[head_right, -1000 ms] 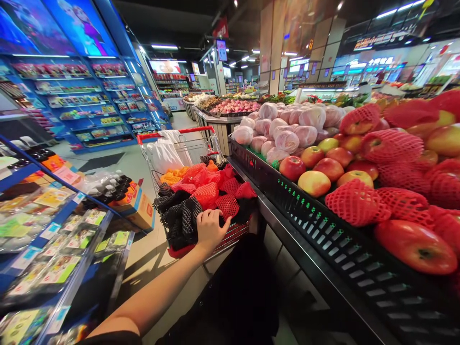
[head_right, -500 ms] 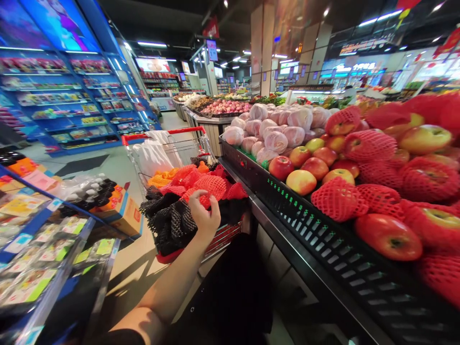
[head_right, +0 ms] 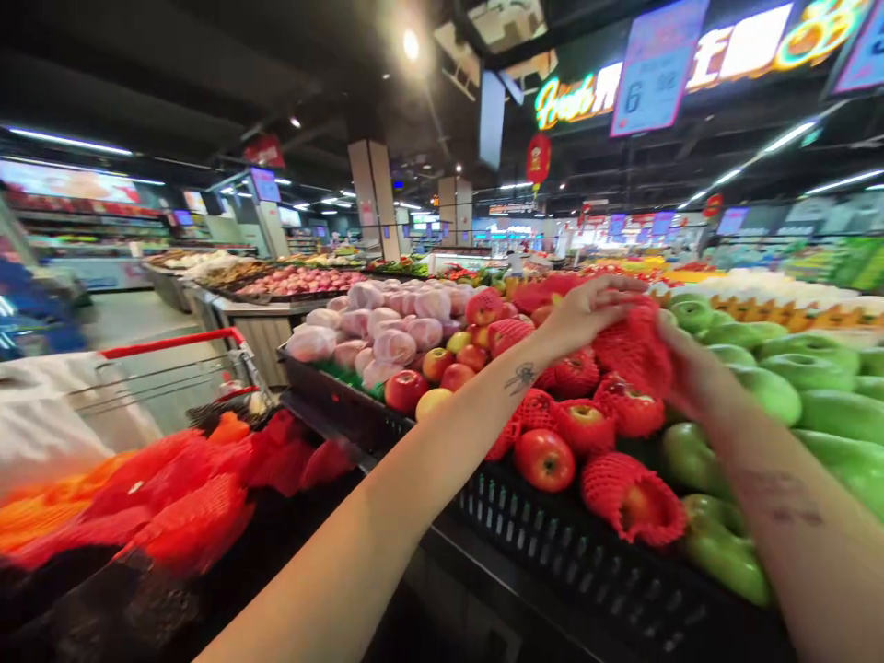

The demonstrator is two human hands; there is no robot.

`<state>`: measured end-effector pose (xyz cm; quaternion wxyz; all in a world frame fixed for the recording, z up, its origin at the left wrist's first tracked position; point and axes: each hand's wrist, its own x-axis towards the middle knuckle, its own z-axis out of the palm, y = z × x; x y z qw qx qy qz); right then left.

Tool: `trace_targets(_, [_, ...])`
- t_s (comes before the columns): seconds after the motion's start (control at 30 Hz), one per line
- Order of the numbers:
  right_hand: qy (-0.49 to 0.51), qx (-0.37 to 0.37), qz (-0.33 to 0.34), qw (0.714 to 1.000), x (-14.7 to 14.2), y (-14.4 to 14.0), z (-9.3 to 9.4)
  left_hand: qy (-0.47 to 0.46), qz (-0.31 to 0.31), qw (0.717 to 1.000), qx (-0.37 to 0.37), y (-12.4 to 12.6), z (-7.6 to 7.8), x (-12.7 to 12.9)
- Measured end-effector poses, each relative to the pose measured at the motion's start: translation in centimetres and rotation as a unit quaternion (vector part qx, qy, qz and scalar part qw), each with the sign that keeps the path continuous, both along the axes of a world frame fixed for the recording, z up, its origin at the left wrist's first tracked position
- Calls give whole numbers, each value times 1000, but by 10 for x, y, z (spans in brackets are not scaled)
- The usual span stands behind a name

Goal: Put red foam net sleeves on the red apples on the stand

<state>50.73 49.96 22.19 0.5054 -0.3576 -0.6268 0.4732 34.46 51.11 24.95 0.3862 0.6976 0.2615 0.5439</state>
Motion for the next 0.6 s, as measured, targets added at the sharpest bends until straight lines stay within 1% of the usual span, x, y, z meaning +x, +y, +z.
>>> trace_targets(0.03, [13,-11,5,1000,-3,0,-1,-12,1,1000,-18,5,2,4])
trace_targets(0.07, [23,-11,14,1000,-4,0,-1,-19,16,999,-27,7,1,3])
trace_targets(0.13, [63,1,14,998,-2,0,1,-3,70,997,-32,3,-4,-9])
trace_targets(0.2, [111,7,-2,994,5,-2,6,73,119,989,-36,-5,-8,-31])
trace_targets(0.27, [153,-1,-35,988,13,-5,11,172,146,973,-43,-14,-10,-54])
trace_targets(0.3, [167,-8,-49,985,16,-6,13,232,178,955,-42,-19,-9,-63])
trace_targets(0.33, [177,-15,-62,982,18,-7,15,301,224,926,-40,-24,-8,-70])
trace_targets(0.4, [190,-22,-85,978,20,-6,17,436,312,843,-49,-33,-6,-79])
trace_targets(0.43, [191,-27,-93,977,20,-5,17,492,340,799,-64,-38,-4,-81])
trace_targets(0.47, [189,-31,-98,977,20,-4,17,536,353,762,-85,-43,-3,-82])
trace_targets(0.5, [186,-30,-102,977,19,-4,16,569,349,737,-110,-48,-2,-82])
trace_targets(0.53, [179,-22,-102,978,19,-4,16,592,335,721,-133,-52,-1,-81])
trace_targets(0.6, [149,4,-97,984,18,-6,16,619,306,706,-159,-59,1,-79])
